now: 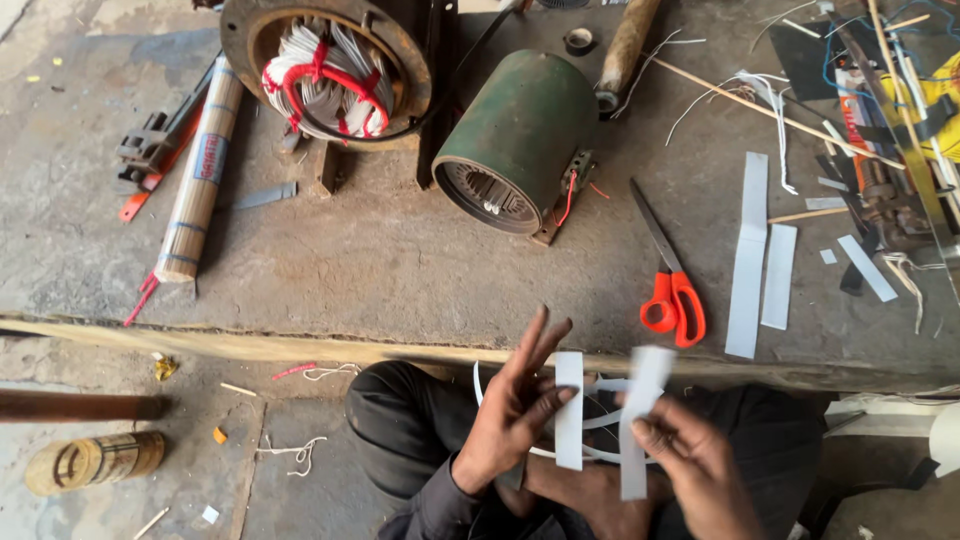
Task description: The person sits on the floor and uses red-handled scissors to cut a white sheet of paper into narrow strips. The person holds the paper with one hand and cuts along marked lines with the other, producing multiple strips that are placed on the floor.
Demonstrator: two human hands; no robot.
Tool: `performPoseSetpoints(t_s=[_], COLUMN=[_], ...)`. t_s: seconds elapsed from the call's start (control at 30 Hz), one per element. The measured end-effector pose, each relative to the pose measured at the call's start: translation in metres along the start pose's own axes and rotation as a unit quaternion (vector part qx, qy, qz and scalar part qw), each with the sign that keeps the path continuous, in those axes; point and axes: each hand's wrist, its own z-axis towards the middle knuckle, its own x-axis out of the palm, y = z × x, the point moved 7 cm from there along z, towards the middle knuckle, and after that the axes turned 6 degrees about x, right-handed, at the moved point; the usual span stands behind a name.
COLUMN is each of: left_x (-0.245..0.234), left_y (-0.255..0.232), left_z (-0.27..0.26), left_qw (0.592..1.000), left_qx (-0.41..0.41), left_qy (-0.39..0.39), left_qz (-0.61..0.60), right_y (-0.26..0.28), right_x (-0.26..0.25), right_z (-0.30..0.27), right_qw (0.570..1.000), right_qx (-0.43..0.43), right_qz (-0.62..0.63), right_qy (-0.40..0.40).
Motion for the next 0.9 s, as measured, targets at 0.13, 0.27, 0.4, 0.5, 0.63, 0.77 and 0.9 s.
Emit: performPoseSetpoints(t_s=[0.13,0.27,0.4,0.5,0.63,0.77,0.9], left_x=[-0.002,-0.002,-0.003,-0.003,0.0,0.011,0.016], left_y=[0.017,0.03,0.039,0.04,0.036,0.027,0.021], left_z=[0.006,0.012,0.01,0.011,0.011,0.009,0.006], left_qw=[0.998,0.993,0.987,0.984,0.989,0.995,0.996], left_qx=[-0.005,-0.017,-0.039,-0.051,-0.052,-0.027,-0.013], left_qy=[-0.034,-0.089,-0.121,-0.124,-0.115,-0.088,-0.085], left_qz=[-0.055,-0.079,-0.096,-0.114,-0.076,-0.04,-0.005], right_y=[-0.03,-0.027,-0.019,-0.005,0.004,0.019,0.034], right_x=[0.015,0.026,0.026,0.016,0.019,0.034,0.043], right_z=[-0.002,-0.006,-0.012,-0.016,-0.007,-0.007,-0.015], right_qw=[0.997,0.99,0.986,0.985,0.992,0.99,0.984], right_qx=[-0.04,-0.1,-0.084,-0.095,-0.057,-0.088,-0.14], right_qz=[0.06,0.061,0.08,0.084,0.084,0.069,0.038], right_qy=[-0.016,-0.074,-0.12,-0.116,-0.078,-0.084,-0.106])
